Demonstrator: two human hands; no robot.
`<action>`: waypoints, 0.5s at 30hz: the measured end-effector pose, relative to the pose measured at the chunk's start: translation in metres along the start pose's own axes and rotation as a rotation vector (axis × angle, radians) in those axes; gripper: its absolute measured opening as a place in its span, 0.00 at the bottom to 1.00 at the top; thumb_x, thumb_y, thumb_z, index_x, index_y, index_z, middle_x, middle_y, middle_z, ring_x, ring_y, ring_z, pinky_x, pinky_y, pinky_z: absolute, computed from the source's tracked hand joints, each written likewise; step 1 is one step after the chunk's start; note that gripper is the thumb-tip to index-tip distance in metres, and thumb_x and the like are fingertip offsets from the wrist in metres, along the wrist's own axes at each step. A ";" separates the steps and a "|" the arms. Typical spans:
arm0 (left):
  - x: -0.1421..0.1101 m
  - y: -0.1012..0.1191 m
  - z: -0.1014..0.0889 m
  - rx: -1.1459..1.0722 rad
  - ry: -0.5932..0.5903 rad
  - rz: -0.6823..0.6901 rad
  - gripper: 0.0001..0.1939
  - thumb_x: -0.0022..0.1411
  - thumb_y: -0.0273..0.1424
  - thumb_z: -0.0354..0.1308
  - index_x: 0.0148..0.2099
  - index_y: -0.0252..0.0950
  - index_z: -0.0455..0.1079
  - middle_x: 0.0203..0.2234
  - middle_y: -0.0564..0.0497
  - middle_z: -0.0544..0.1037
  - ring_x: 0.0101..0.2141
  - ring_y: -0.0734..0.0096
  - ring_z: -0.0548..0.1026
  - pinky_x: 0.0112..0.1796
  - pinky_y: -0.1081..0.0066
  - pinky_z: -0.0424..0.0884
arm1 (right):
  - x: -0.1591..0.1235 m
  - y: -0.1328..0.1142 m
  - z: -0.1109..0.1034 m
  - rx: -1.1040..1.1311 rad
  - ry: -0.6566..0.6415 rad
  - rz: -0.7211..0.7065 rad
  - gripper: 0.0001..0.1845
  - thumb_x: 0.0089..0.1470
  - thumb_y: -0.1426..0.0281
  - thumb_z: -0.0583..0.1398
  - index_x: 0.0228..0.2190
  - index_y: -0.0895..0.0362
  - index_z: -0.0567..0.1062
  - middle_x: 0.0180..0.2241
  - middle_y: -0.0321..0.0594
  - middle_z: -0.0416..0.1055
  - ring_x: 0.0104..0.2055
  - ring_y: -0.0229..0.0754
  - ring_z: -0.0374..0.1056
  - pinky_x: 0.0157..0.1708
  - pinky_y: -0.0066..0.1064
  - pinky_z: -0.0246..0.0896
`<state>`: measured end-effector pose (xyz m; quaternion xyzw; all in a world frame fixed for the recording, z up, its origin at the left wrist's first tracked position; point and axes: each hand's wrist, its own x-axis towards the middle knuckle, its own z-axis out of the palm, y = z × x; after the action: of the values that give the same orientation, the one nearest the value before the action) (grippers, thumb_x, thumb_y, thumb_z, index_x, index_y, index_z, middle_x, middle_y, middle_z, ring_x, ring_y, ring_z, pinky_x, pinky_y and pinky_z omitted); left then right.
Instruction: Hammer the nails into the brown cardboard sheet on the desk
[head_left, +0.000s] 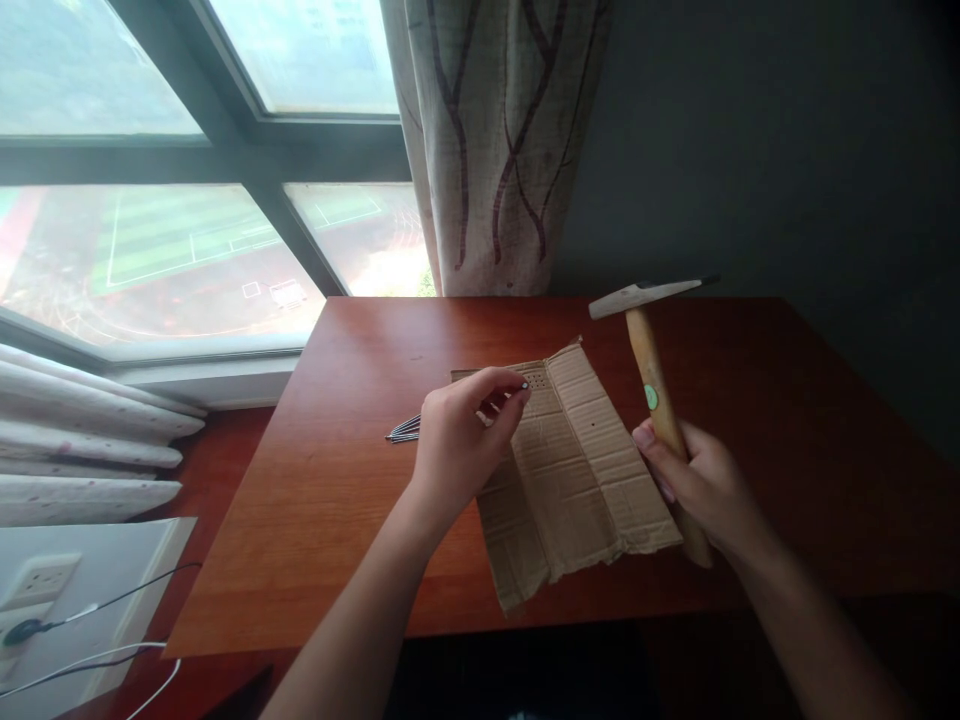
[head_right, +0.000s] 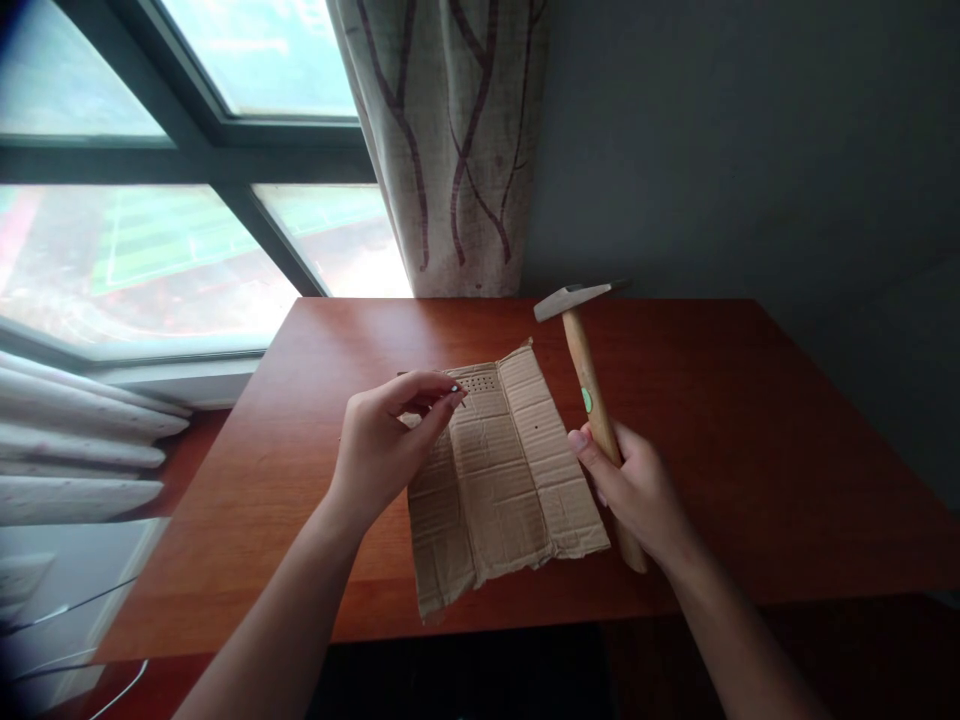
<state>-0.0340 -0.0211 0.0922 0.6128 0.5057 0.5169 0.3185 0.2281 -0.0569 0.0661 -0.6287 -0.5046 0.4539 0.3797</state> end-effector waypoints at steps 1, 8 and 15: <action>0.005 0.000 0.003 -0.033 -0.031 -0.002 0.02 0.60 0.29 0.67 0.36 0.40 0.81 0.28 0.51 0.82 0.28 0.69 0.78 0.32 0.71 0.72 | 0.000 0.001 -0.001 0.024 0.001 -0.003 0.24 0.57 0.46 0.64 0.27 0.53 0.71 0.19 0.30 0.58 0.18 0.33 0.52 0.15 0.27 0.50; 0.034 -0.008 0.025 -0.097 -0.173 -0.087 0.02 0.59 0.27 0.66 0.33 0.38 0.81 0.29 0.49 0.84 0.33 0.64 0.80 0.35 0.68 0.74 | -0.003 -0.003 -0.013 0.125 -0.015 -0.007 0.22 0.58 0.48 0.65 0.30 0.54 0.74 0.23 0.32 0.62 0.17 0.31 0.55 0.14 0.25 0.49; 0.039 -0.012 0.031 -0.012 -0.163 -0.074 0.05 0.59 0.25 0.66 0.33 0.39 0.82 0.27 0.51 0.84 0.30 0.65 0.80 0.34 0.68 0.72 | -0.009 0.009 -0.017 0.103 -0.056 0.029 0.20 0.59 0.48 0.65 0.37 0.53 0.76 0.21 0.31 0.60 0.19 0.33 0.55 0.15 0.25 0.52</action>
<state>-0.0101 0.0233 0.0849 0.6318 0.4972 0.4563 0.3813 0.2461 -0.0679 0.0646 -0.6024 -0.4818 0.5022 0.3908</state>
